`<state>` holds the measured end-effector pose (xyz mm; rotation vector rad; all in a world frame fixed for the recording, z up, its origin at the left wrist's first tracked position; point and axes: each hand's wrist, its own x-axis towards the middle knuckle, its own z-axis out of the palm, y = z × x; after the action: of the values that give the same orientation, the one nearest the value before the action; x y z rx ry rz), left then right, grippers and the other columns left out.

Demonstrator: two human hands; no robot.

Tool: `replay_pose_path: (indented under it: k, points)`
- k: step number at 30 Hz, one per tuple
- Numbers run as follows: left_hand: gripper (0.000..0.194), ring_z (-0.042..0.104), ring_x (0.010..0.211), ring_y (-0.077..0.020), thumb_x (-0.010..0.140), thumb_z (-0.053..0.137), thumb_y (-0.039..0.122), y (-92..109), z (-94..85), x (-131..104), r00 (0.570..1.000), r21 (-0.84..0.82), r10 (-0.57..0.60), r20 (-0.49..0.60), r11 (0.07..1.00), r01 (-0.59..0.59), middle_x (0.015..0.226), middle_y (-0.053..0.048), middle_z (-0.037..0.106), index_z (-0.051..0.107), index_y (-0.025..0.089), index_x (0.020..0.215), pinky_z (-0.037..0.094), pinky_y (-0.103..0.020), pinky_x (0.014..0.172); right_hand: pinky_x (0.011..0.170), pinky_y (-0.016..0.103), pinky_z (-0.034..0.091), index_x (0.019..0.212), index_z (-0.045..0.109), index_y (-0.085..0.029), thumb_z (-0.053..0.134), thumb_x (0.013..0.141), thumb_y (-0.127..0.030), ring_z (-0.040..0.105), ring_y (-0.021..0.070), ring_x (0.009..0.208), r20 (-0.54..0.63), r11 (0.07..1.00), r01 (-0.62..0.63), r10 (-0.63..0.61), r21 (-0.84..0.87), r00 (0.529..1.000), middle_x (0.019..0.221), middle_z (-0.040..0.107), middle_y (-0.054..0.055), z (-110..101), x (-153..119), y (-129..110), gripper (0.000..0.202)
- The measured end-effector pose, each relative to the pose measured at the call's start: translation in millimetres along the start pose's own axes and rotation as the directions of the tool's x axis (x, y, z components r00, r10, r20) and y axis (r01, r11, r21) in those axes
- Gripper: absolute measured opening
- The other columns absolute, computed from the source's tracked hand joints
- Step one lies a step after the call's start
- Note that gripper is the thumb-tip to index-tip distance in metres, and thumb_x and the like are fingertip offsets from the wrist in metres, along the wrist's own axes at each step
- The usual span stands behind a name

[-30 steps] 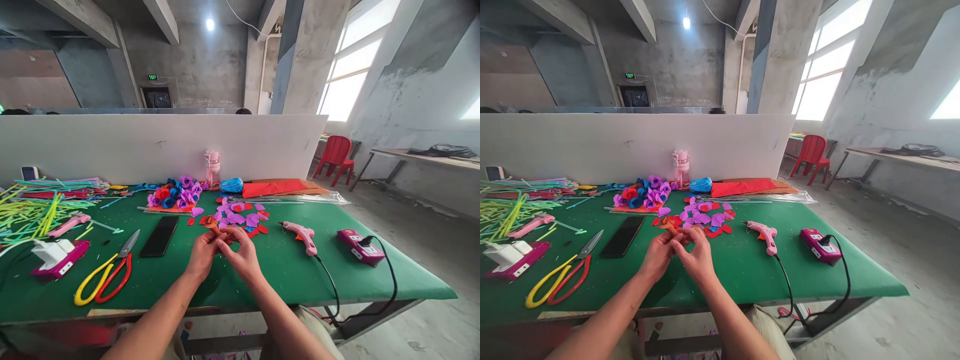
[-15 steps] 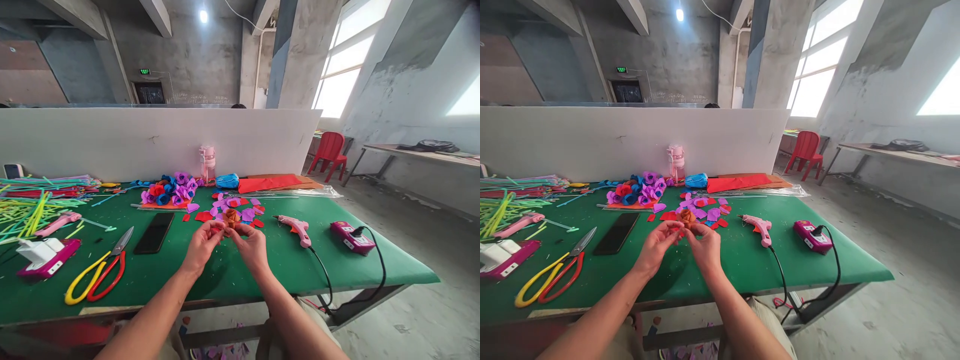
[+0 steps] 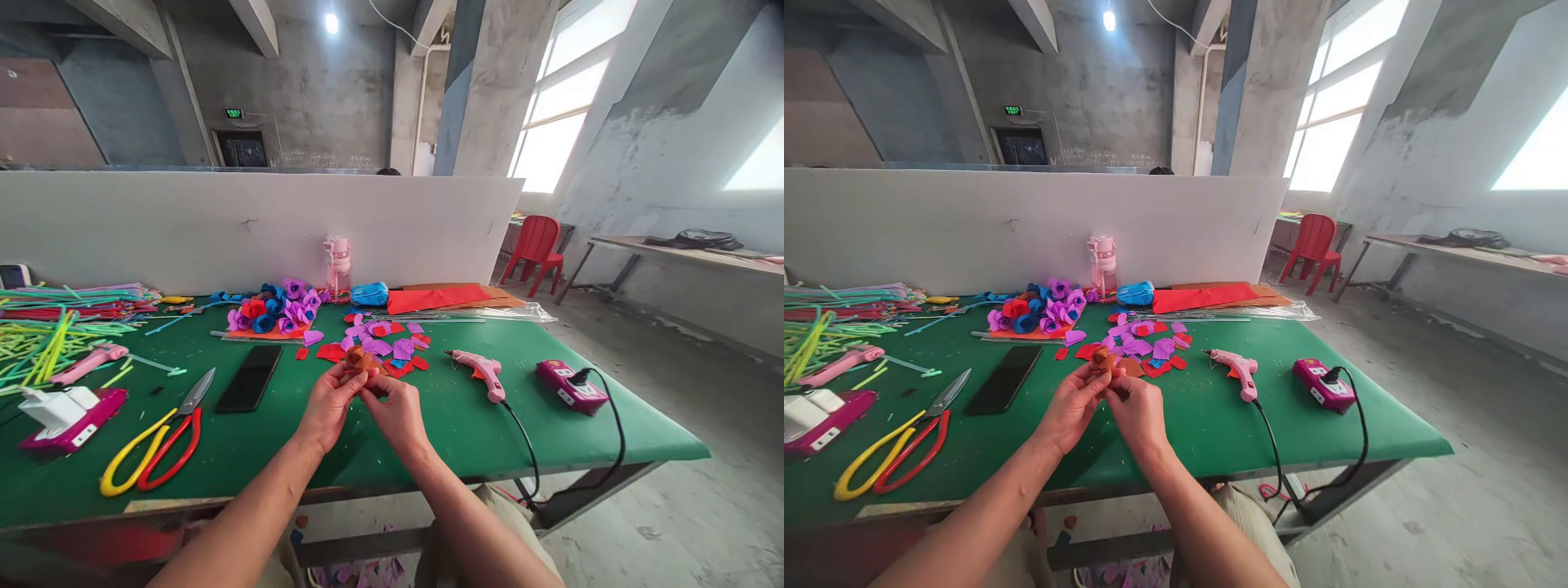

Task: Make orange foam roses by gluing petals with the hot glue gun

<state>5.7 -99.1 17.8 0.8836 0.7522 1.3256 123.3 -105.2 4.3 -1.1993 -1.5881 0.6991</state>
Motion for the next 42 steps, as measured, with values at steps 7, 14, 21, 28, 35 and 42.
replay_pose_path:
  k: [7,14,21,28,35,42]
  points:
    - [0.037,0.064,0.067,-0.0142,0.060,0.081,0.031,11,-8.9,3,0.986,0.313,0.146,-0.081,0.943,-0.114,0.074,-0.002,0.071,0.068,0.015,0.091,0.049,-0.026,0.068,0.062,0.024,0.047,0.073,0.066,-0.020,0.060,0.082,-0.034,0.061,0.0143,0.063,-0.180,0.984,0.176,-0.176,-0.015,0.968,0.069,0.068,0.001,-32,9,-11,0.019]
    - [0.030,0.064,0.072,-0.0172,0.066,0.075,0.033,7,-7.8,0,0.983,0.557,0.181,0.022,0.814,-0.162,0.078,-0.003,0.071,0.066,0.017,0.090,0.049,-0.027,0.067,0.075,0.032,0.045,0.087,0.066,-0.023,0.056,0.087,-0.021,0.058,0.0182,0.082,-0.145,0.823,0.459,-0.526,-0.336,0.838,0.085,0.066,0.004,-42,10,-13,0.010]
    - [0.024,0.066,0.076,-0.0182,0.070,0.071,0.033,7,-4.7,-3,0.976,0.662,0.203,0.074,0.722,-0.200,0.080,-0.002,0.072,0.066,0.019,0.089,0.050,-0.028,0.072,0.077,0.032,0.043,0.093,0.067,-0.024,0.055,0.088,-0.023,0.056,0.0181,0.084,-0.059,0.757,0.472,-0.553,-0.452,0.831,0.089,0.063,0.004,-41,8,-11,0.013]
    - [0.022,0.066,0.077,-0.0190,0.071,0.070,0.030,6,-0.6,-5,0.972,0.692,0.214,0.101,0.687,-0.223,0.082,-0.002,0.072,0.066,0.020,0.090,0.051,-0.030,0.074,0.076,0.032,0.041,0.085,0.065,-0.021,0.054,0.088,-0.020,0.056,0.0176,0.082,-0.058,0.733,0.474,-0.570,-0.488,0.820,0.085,0.062,0.003,-41,8,-9,0.011]
    - [0.019,0.067,0.076,-0.0192,0.070,0.071,0.028,7,-0.1,-5,0.972,0.681,0.219,0.090,0.699,-0.220,0.080,-0.002,0.072,0.066,0.020,0.086,0.051,-0.029,0.073,0.079,0.033,0.040,0.085,0.064,-0.021,0.055,0.085,-0.016,0.056,0.0177,0.083,-0.034,0.730,0.473,-0.560,-0.494,0.828,0.085,0.063,0.003,-41,9,-9,0.010]
    - [0.018,0.067,0.075,-0.0194,0.069,0.071,0.027,7,0.1,-6,0.972,0.671,0.223,0.081,0.709,-0.218,0.079,-0.002,0.072,0.067,0.020,0.086,0.051,-0.030,0.073,0.079,0.033,0.040,0.088,0.064,-0.022,0.056,0.085,-0.018,0.057,0.0177,0.084,-0.003,0.728,0.481,-0.553,-0.489,0.833,0.087,0.063,0.003,-41,8,-11,0.009]
